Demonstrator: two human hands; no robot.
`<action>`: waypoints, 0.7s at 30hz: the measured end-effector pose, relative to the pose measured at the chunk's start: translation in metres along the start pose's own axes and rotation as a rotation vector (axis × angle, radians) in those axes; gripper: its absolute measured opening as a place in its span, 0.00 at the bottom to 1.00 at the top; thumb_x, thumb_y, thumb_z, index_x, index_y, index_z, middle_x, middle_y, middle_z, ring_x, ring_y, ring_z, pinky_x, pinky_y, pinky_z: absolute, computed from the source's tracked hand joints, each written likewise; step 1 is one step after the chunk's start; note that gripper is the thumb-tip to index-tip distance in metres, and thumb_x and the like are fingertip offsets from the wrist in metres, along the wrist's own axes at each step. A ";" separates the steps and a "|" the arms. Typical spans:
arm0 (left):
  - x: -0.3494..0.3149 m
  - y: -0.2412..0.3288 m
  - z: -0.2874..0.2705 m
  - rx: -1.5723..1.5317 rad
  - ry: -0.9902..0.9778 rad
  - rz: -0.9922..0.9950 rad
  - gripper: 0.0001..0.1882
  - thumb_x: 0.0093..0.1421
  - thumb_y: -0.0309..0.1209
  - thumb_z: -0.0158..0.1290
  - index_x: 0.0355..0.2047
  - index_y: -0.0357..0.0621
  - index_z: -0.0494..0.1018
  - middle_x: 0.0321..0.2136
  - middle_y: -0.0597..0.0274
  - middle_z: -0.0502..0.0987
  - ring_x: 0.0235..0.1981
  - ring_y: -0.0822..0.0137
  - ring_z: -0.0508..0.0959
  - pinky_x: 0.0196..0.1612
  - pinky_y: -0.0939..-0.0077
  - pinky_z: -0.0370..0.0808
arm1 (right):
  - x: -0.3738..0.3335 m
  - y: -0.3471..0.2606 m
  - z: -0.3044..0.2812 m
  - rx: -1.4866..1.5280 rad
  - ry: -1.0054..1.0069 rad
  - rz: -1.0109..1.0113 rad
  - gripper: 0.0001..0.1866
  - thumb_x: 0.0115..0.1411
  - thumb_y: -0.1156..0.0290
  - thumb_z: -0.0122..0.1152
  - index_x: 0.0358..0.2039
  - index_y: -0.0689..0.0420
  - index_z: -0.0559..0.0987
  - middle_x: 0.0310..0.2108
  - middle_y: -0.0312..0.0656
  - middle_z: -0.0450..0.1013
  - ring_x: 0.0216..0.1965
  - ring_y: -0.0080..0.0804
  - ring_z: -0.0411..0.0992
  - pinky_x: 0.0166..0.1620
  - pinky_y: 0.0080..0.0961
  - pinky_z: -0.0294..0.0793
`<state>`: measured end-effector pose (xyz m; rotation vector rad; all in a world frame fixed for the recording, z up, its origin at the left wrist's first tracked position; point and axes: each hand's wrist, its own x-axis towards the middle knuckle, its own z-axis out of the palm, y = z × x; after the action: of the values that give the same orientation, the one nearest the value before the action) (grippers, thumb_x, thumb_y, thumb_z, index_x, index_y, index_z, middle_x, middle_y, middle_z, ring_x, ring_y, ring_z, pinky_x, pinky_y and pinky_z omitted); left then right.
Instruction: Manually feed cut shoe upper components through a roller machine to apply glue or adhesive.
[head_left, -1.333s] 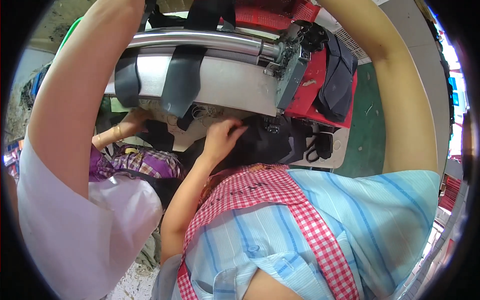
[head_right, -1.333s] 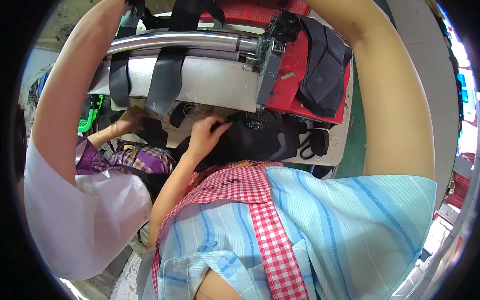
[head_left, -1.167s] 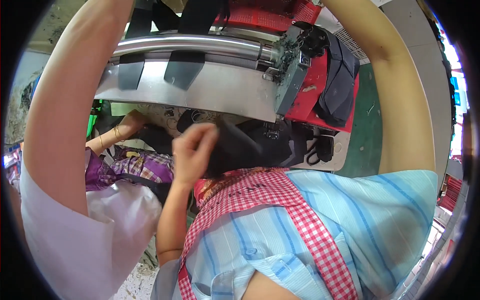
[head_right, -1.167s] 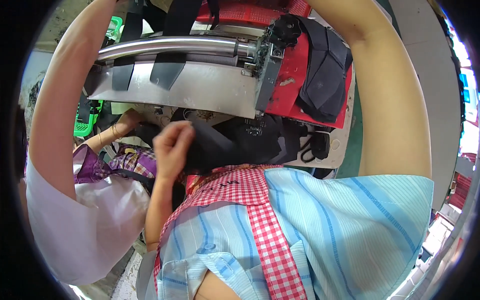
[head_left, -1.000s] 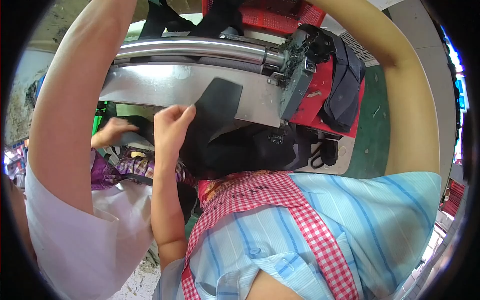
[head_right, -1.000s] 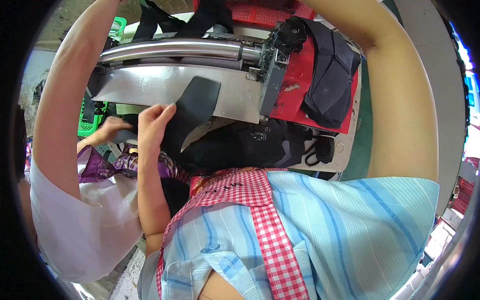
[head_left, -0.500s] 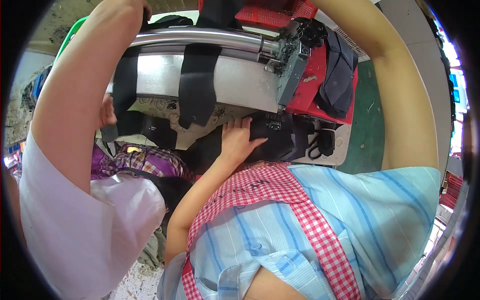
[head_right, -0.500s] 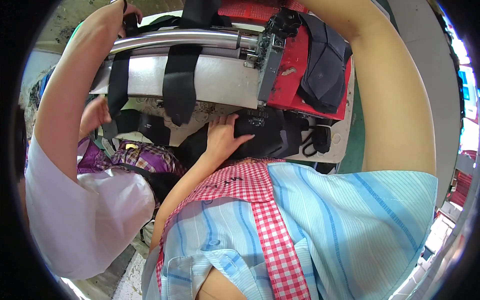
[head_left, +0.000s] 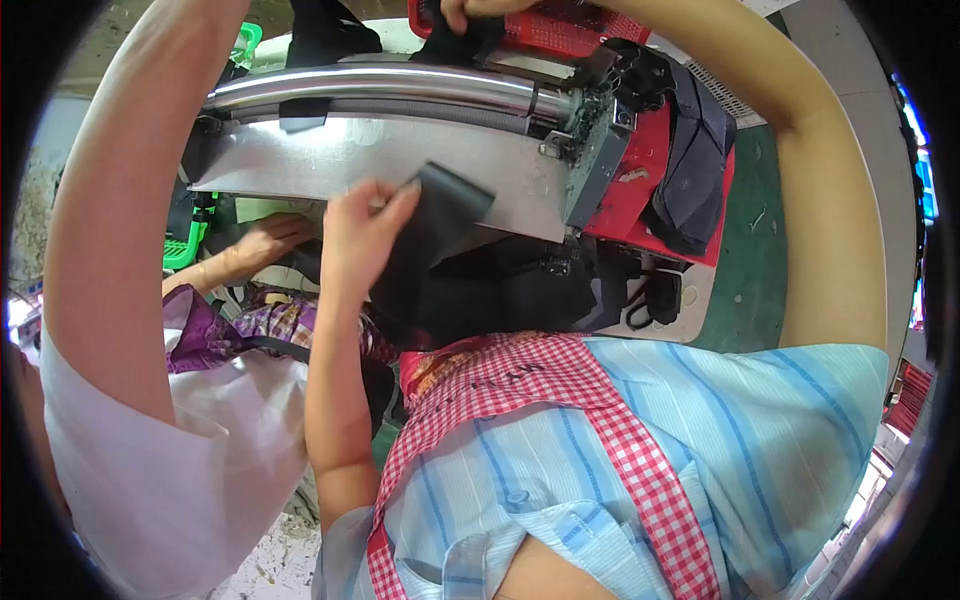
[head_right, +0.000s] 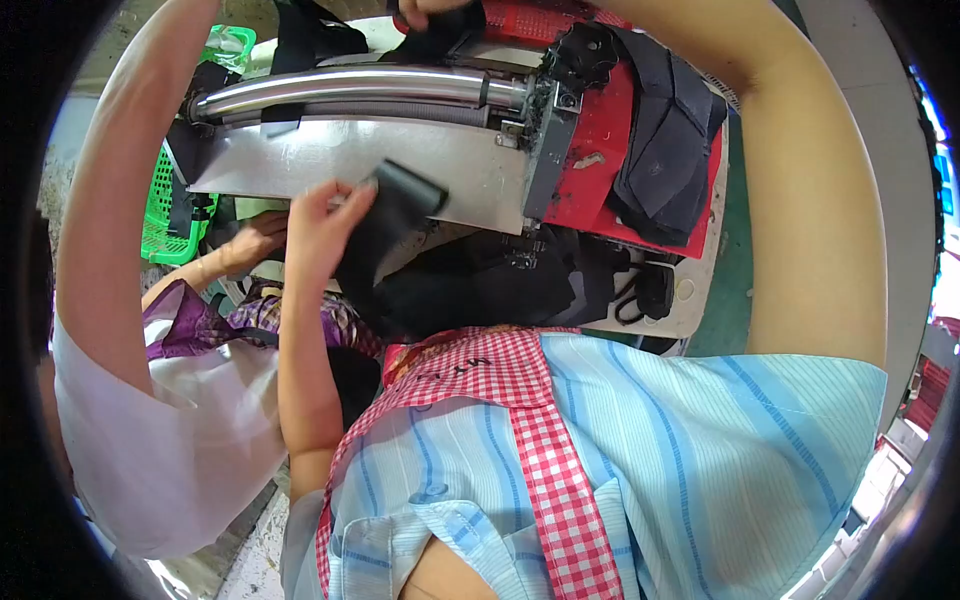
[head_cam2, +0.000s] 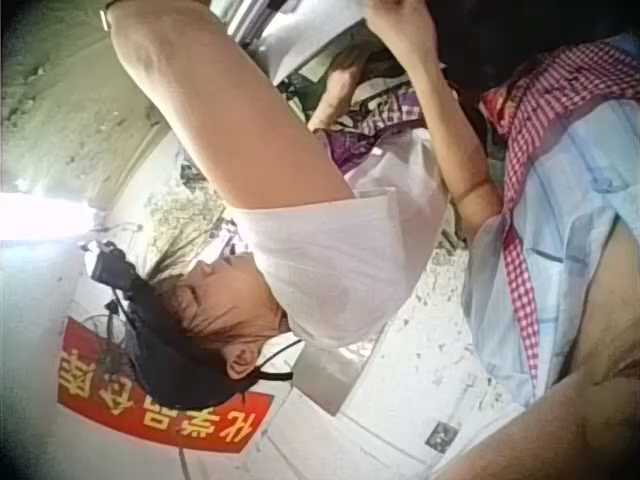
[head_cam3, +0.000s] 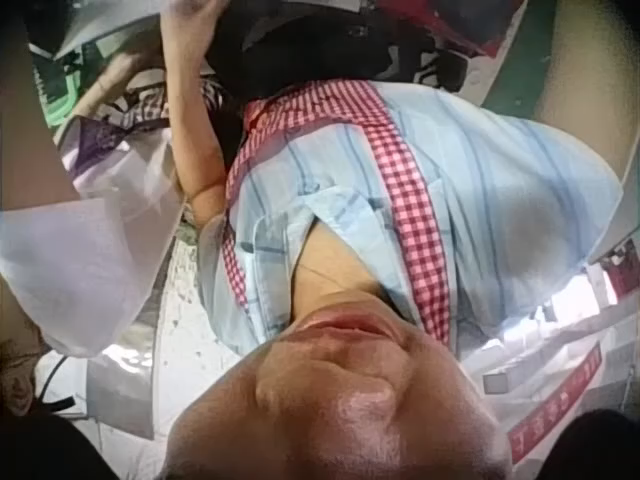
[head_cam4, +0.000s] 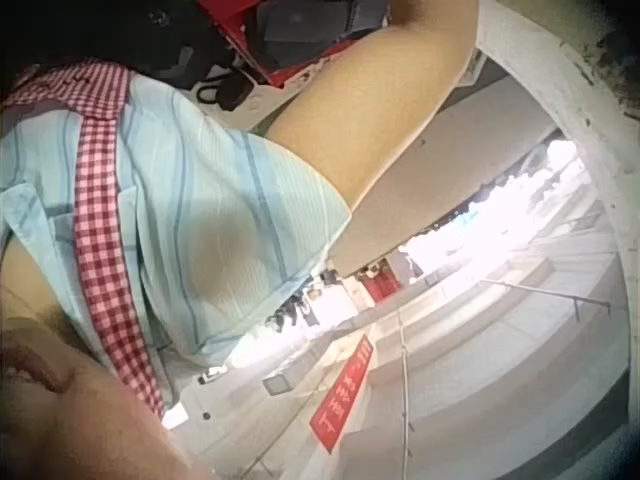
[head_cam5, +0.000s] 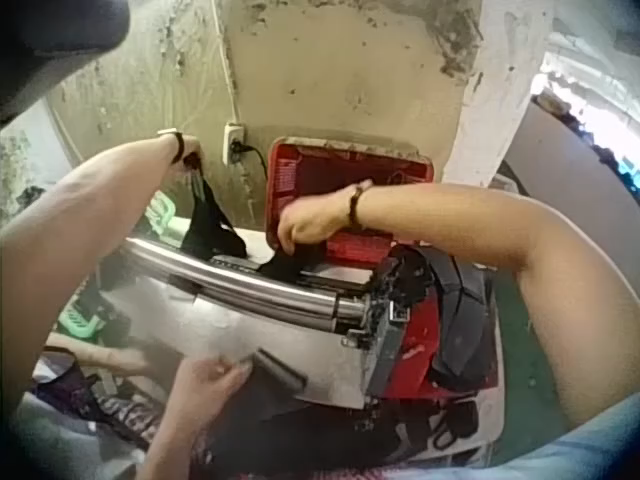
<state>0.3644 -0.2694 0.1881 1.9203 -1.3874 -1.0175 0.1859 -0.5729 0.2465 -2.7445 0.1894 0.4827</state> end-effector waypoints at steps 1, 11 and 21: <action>0.011 0.003 -0.003 -0.151 -0.016 -0.029 0.12 0.58 0.32 0.60 0.31 0.33 0.78 0.20 0.61 0.79 0.21 0.79 0.73 0.24 0.81 0.69 | 0.008 -0.041 0.001 0.005 -0.061 0.197 0.17 0.57 0.66 0.47 0.43 0.58 0.79 0.46 0.46 0.75 0.46 0.42 0.72 0.51 0.41 0.68; 0.022 -0.016 -0.010 0.022 0.129 0.056 0.17 0.55 0.40 0.60 0.30 0.34 0.79 0.19 0.50 0.77 0.23 0.63 0.78 0.30 0.68 0.72 | -0.007 -0.077 0.006 0.510 -0.224 0.439 0.55 0.48 0.21 0.45 0.54 0.63 0.73 0.66 0.54 0.54 0.68 0.52 0.48 0.67 0.50 0.46; -0.070 -0.026 0.105 0.343 0.030 0.697 0.14 0.51 0.39 0.62 0.31 0.43 0.74 0.27 0.55 0.75 0.31 0.53 0.75 0.35 0.62 0.71 | 0.007 -0.029 0.015 0.820 0.077 0.572 0.32 0.49 0.49 0.72 0.39 0.66 0.77 0.39 0.41 0.70 0.40 0.30 0.67 0.39 0.35 0.71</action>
<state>0.2784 -0.1954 0.1263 1.4482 -2.0993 -0.4288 0.1931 -0.5411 0.2399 -1.8720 0.9675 0.3283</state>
